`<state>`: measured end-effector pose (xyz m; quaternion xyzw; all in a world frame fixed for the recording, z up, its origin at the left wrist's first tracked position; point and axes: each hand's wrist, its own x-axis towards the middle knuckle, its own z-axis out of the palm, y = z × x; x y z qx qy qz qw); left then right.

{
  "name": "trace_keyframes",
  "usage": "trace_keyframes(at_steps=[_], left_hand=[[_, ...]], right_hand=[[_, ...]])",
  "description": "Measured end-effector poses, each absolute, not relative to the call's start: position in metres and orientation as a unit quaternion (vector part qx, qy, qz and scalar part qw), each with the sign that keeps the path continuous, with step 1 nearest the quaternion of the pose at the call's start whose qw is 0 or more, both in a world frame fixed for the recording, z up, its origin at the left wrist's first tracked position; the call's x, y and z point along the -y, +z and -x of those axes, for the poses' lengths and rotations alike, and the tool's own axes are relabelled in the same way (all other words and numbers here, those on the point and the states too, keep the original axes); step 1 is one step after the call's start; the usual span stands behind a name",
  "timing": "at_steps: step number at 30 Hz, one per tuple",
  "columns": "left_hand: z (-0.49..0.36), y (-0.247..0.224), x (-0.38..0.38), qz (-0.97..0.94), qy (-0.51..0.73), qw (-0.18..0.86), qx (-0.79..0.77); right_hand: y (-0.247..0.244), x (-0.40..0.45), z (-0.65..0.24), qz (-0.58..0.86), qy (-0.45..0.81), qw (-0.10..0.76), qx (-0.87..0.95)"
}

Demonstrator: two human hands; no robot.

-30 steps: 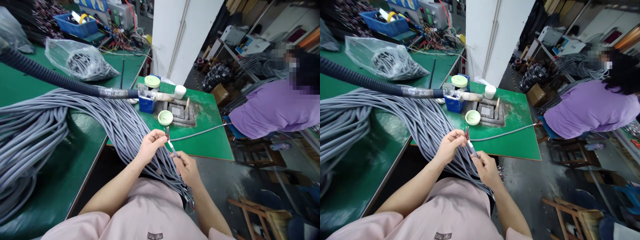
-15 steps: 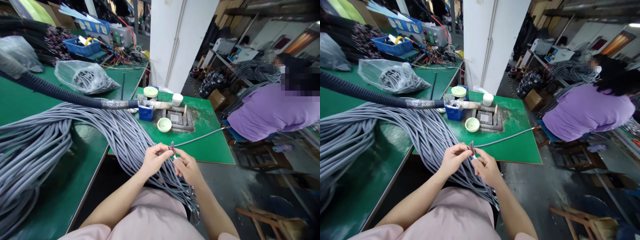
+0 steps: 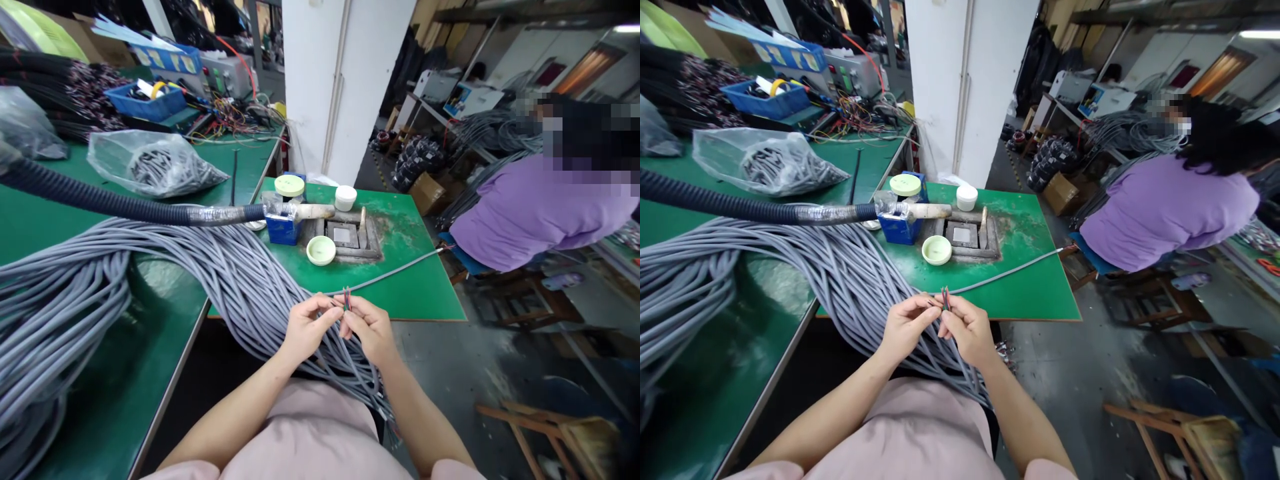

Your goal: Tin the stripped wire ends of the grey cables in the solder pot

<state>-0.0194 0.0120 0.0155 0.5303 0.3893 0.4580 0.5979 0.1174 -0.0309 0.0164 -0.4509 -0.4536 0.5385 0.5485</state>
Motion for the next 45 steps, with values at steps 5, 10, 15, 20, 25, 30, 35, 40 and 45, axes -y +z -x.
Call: trace_keyframes(at_steps=[5, 10, 15, 20, 25, 30, 35, 40, 45], left_hand=[[0.019, 0.017, -0.012, -0.567, 0.461, 0.556, -0.396], [0.016, 0.017, -0.012, -0.586, 0.457, 0.538, -0.398], [0.004, 0.012, -0.008, -0.521, 0.43, 0.62, -0.399], [-0.009, 0.002, -0.004, -0.436, 0.399, 0.703, -0.396], [-0.012, 0.009, -0.008, -0.573, 0.424, 0.59, -0.378], [-0.012, 0.017, -0.015, -0.62, 0.4, 0.561, -0.377], [-0.012, 0.005, -0.016, -0.532, 0.402, 0.633, -0.394], [-0.006, -0.002, -0.02, -0.462, 0.421, 0.662, -0.414], [0.011, 0.012, -0.031, -0.605, 0.417, 0.512, -0.445]], right_hand=[[0.016, 0.031, -0.115, 0.476, 0.535, 0.56, 0.417], [0.012, 0.031, -0.118, 0.496, 0.53, 0.552, 0.41], [0.004, 0.035, -0.124, 0.511, 0.455, 0.589, 0.429], [-0.001, 0.04, -0.134, 0.507, 0.354, 0.618, 0.486], [-0.001, 0.043, -0.148, 0.534, 0.262, 0.585, 0.552], [-0.002, 0.042, -0.152, 0.553, 0.226, 0.574, 0.56], [0.002, 0.034, -0.148, 0.562, 0.25, 0.565, 0.55], [0.013, 0.017, -0.143, 0.547, 0.276, 0.555, 0.563], [0.026, -0.03, -0.153, 0.595, 0.306, 0.491, 0.557]])
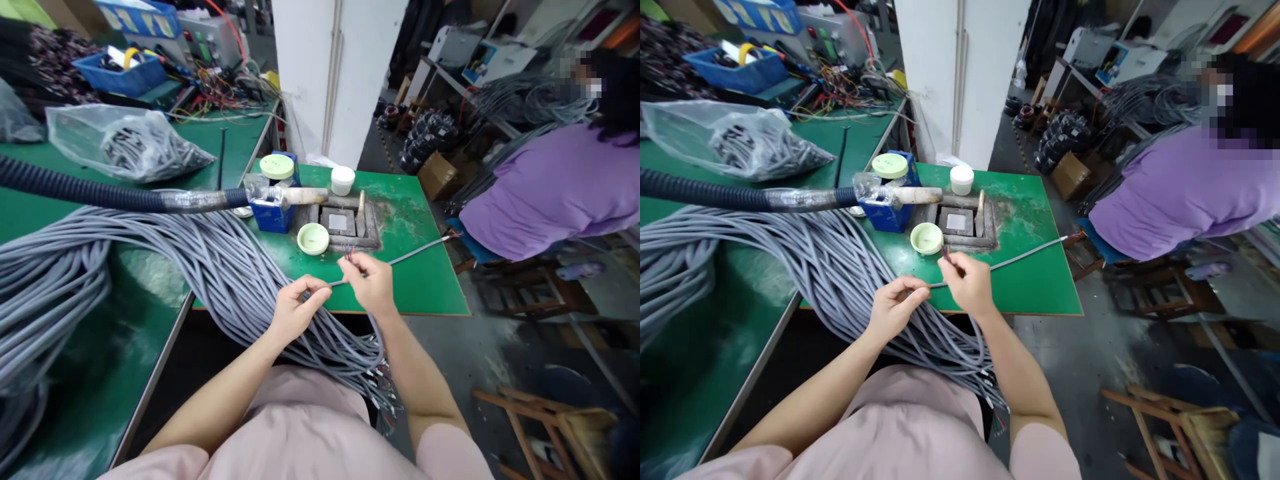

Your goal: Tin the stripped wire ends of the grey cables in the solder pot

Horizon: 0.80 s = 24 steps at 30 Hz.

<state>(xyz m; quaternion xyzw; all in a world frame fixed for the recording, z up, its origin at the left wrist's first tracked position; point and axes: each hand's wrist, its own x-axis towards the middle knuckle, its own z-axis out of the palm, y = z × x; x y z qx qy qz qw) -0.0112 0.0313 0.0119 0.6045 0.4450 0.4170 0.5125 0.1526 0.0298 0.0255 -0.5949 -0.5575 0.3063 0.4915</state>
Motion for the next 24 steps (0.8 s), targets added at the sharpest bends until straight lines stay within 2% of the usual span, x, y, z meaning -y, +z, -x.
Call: trace_keyframes(at_steps=[3, 7, 11, 15, 20, 24], left_hand=[[0.024, 0.009, -0.04, -0.698, 0.411, 0.387, -0.441], [0.032, -0.008, -0.046, -0.775, 0.365, 0.314, -0.409], [0.034, -0.016, -0.046, -0.791, 0.365, 0.301, -0.388], [0.036, -0.016, -0.045, -0.783, 0.387, 0.306, -0.379], [0.039, -0.018, -0.045, -0.789, 0.39, 0.297, -0.369], [0.039, -0.018, -0.045, -0.795, 0.399, 0.281, -0.36]], right_hand=[[0.027, -0.074, -0.16, 0.599, 0.315, 0.432, 0.597], [0.022, -0.127, -0.157, 0.605, 0.3, 0.308, 0.67], [0.016, -0.155, -0.143, 0.611, 0.286, 0.178, 0.716], [0.013, -0.165, -0.131, 0.606, 0.253, 0.083, 0.749], [0.013, -0.168, -0.123, 0.613, 0.187, 0.009, 0.768], [0.014, -0.167, -0.119, 0.625, 0.172, -0.014, 0.761]])
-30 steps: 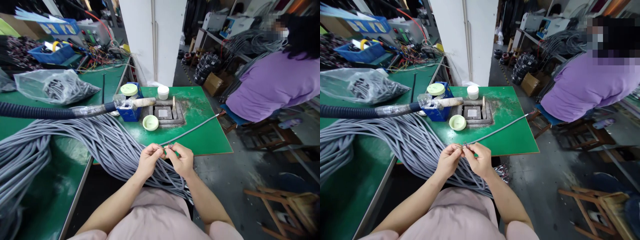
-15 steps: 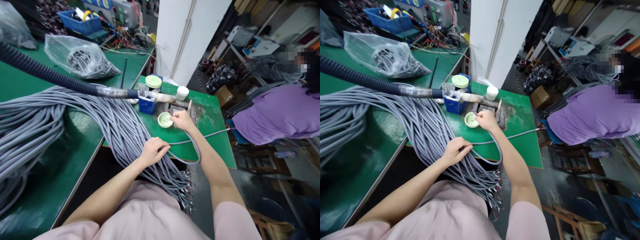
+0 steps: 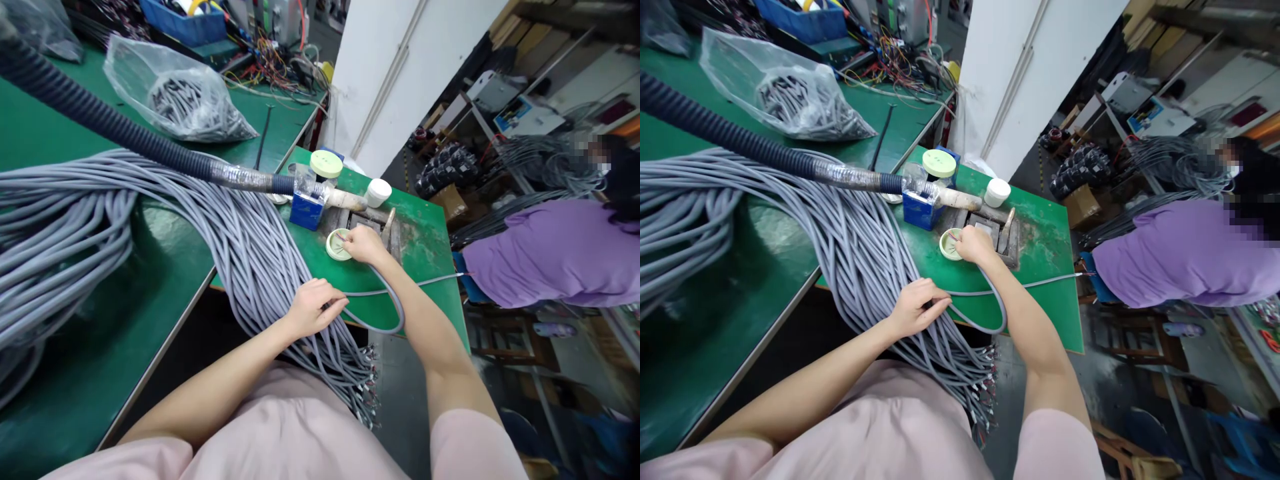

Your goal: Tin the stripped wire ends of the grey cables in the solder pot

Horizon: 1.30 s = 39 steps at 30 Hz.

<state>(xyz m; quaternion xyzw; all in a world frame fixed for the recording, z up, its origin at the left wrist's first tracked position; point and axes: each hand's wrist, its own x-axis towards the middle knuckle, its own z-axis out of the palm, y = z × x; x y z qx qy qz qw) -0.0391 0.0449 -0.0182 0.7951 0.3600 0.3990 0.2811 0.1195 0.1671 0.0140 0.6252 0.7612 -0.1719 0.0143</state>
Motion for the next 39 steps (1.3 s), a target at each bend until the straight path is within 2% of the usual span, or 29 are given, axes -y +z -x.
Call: trace_keyframes(at_steps=[3, 10, 18, 31, 39], left_hand=[[0.039, -0.018, -0.045, -0.797, 0.406, 0.272, -0.355], [0.038, -0.016, -0.045, -0.805, 0.437, 0.223, -0.335], [0.039, -0.017, -0.045, -0.806, 0.437, 0.228, -0.328], [0.039, -0.016, -0.046, -0.801, 0.447, 0.229, -0.326], [0.04, -0.018, -0.046, -0.797, 0.45, 0.24, -0.323]], right_hand=[[0.019, -0.167, -0.122, -0.623, -0.178, 0.008, -0.762], [0.037, -0.177, -0.168, -0.679, -0.155, -0.077, -0.713], [0.005, -0.204, -0.199, -0.752, -0.145, 0.012, -0.643], [-0.021, -0.222, -0.196, -0.77, -0.167, 0.04, -0.614], [-0.018, -0.224, -0.195, -0.765, -0.166, 0.04, -0.621]])
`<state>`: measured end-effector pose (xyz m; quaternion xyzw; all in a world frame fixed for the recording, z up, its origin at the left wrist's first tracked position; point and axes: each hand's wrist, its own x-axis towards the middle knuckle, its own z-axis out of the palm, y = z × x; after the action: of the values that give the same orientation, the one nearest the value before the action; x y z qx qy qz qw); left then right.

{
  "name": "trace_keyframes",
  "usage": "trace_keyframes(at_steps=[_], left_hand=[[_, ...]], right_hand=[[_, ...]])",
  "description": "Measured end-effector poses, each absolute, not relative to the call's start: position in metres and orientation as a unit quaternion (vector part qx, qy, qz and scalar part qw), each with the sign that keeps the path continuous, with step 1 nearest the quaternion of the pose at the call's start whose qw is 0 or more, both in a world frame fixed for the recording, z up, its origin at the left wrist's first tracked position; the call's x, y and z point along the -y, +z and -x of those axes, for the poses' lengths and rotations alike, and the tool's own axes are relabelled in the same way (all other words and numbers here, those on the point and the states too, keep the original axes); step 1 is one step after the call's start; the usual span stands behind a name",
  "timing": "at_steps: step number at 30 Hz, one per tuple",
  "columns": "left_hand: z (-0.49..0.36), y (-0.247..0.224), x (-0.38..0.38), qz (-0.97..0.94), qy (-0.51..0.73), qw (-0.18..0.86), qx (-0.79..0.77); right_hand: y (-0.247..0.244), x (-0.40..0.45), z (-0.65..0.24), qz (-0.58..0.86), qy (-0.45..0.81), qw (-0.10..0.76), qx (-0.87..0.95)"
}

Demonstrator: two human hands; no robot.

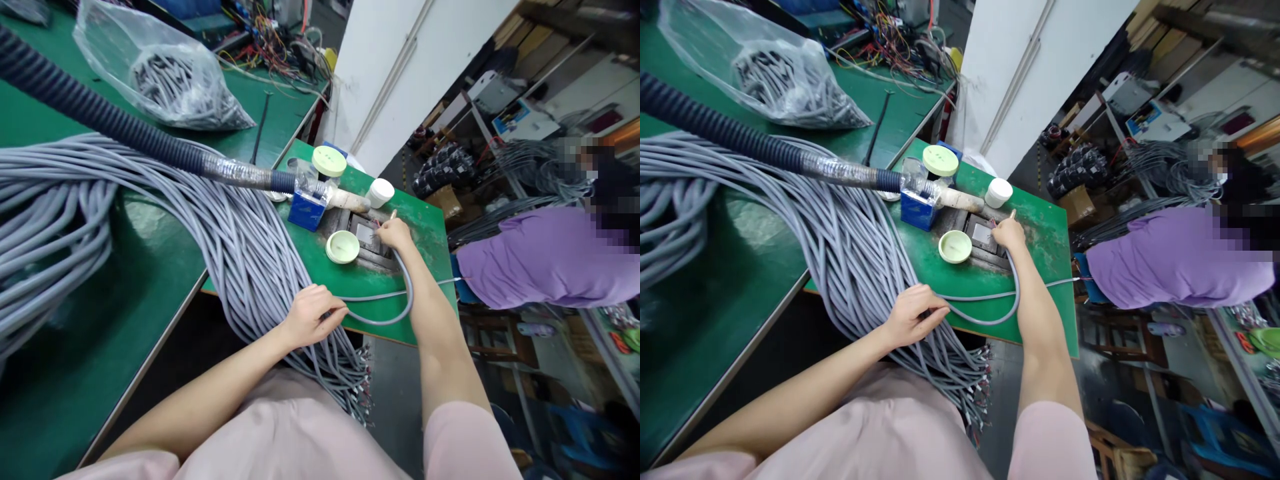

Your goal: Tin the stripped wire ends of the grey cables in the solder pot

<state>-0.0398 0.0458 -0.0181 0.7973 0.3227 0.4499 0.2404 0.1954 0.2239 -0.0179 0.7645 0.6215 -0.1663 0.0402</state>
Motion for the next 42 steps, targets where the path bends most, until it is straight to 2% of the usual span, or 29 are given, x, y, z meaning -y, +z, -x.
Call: trace_keyframes(at_steps=[8, 19, 26, 29, 34, 39, 42], left_hand=[[0.039, -0.017, -0.046, -0.8, 0.45, 0.23, -0.324], [0.04, -0.017, -0.046, -0.8, 0.448, 0.231, -0.326], [0.039, -0.016, -0.046, -0.798, 0.45, 0.233, -0.328], [0.04, -0.016, -0.047, -0.797, 0.45, 0.233, -0.328], [0.037, -0.015, -0.047, -0.782, 0.458, 0.266, -0.329], [0.02, -0.004, -0.04, -0.582, 0.515, 0.466, -0.423], [0.004, 0.0, -0.036, -0.456, 0.513, 0.591, -0.423]], right_hand=[[-0.008, -0.219, -0.2, -0.76, -0.163, 0.025, -0.628], [-0.025, -0.225, -0.196, -0.774, -0.188, 0.022, -0.604], [-0.008, -0.211, -0.206, -0.769, -0.185, -0.036, -0.611], [0.008, -0.184, -0.21, -0.753, -0.206, -0.11, -0.615], [0.032, -0.116, -0.198, -0.677, -0.334, -0.322, -0.571], [0.038, -0.058, -0.171, -0.611, -0.421, -0.463, -0.485], [0.033, -0.039, -0.157, -0.567, -0.47, -0.507, -0.449]])
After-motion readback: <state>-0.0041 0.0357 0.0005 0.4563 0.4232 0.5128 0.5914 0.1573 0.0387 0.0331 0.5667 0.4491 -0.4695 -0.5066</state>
